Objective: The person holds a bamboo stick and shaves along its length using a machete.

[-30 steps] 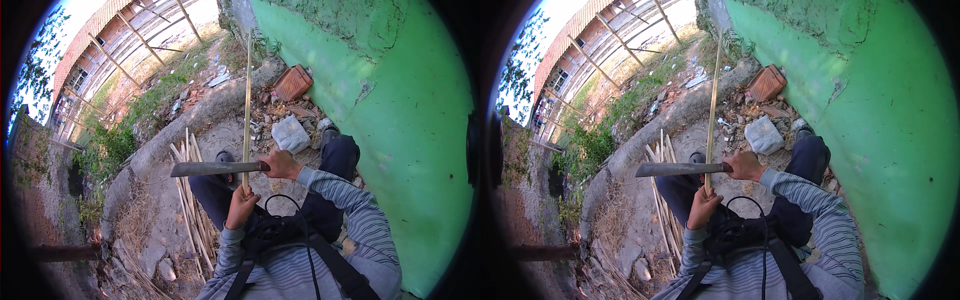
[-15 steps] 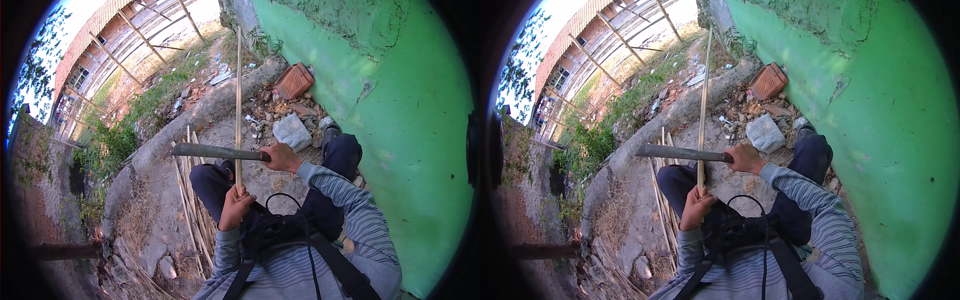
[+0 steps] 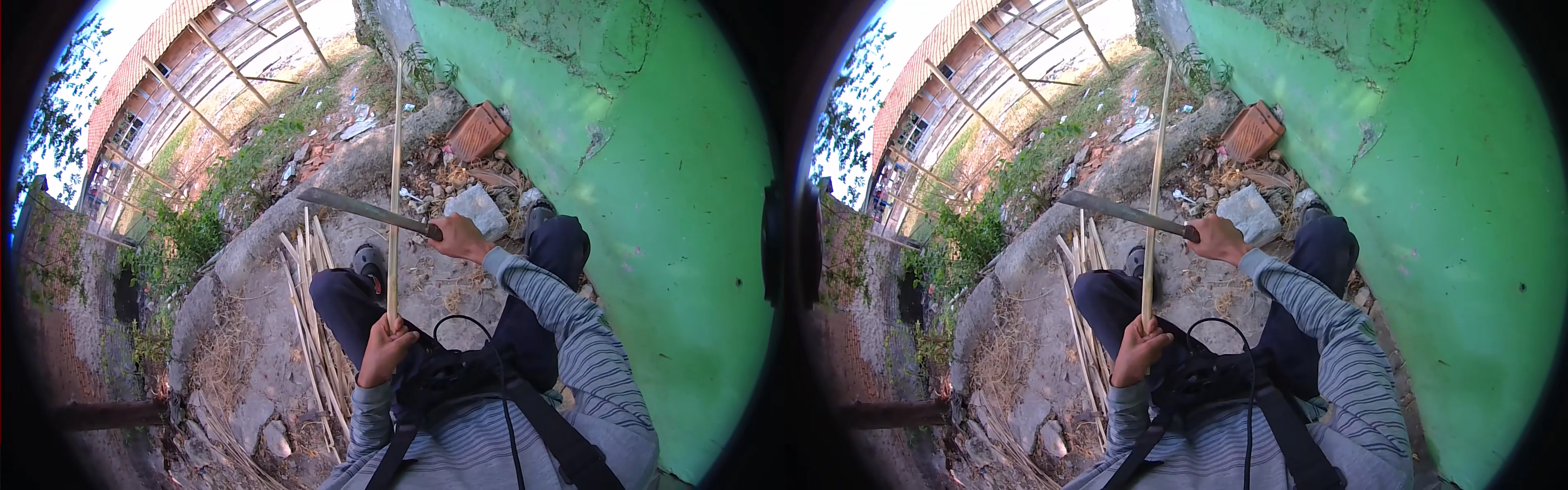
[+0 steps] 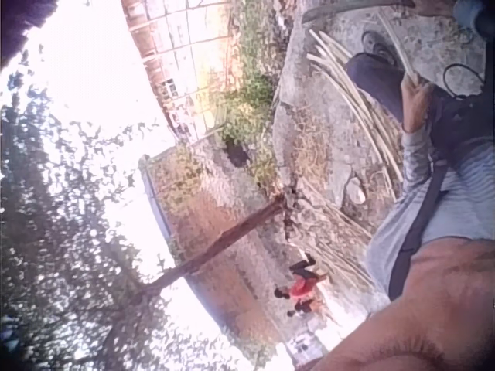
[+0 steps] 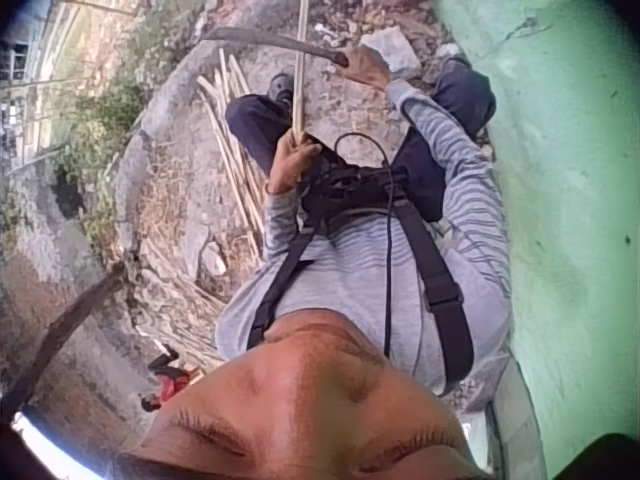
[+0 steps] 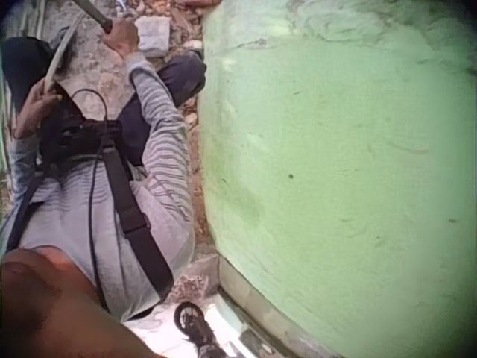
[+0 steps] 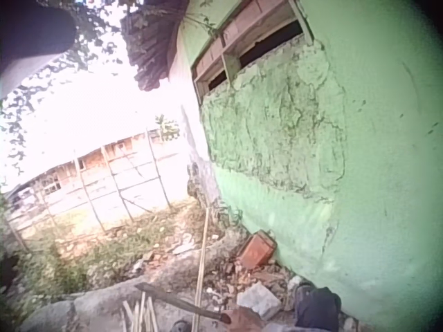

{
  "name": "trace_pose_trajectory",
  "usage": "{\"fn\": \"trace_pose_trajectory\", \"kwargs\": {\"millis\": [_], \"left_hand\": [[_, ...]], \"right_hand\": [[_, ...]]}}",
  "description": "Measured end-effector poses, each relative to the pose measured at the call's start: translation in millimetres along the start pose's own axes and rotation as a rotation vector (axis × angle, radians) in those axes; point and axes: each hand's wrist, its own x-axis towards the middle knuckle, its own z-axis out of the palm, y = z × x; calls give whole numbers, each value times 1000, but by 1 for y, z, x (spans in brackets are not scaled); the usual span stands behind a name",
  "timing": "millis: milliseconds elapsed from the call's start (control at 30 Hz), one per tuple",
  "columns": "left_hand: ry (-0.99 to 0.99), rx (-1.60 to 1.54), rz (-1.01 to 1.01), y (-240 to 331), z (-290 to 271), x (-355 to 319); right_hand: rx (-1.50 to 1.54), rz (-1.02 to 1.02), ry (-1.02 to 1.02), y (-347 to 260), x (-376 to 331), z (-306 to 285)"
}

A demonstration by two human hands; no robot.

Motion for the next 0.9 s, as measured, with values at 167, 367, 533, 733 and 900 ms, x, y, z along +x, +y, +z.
{"fn": "trace_pose_trajectory", "kwargs": {"millis": [167,367,533,733,900], "left_hand": [[8,31,0,-9,-9,-2],[38,249,22,2,-18,-31],[102,411,38,-8,-31,-33],[87,469,120,1,-23,-36],[97,483,47,5,-28,-69]], "right_hand": [[-61,-159,-144,-24,-21,7],[-10,4,-10,11,7,4],[-30,-43,-62,-15,-8,9],[-34,-128,-76,-14,-15,14],[-13,74,92,14,14,-5]]}}
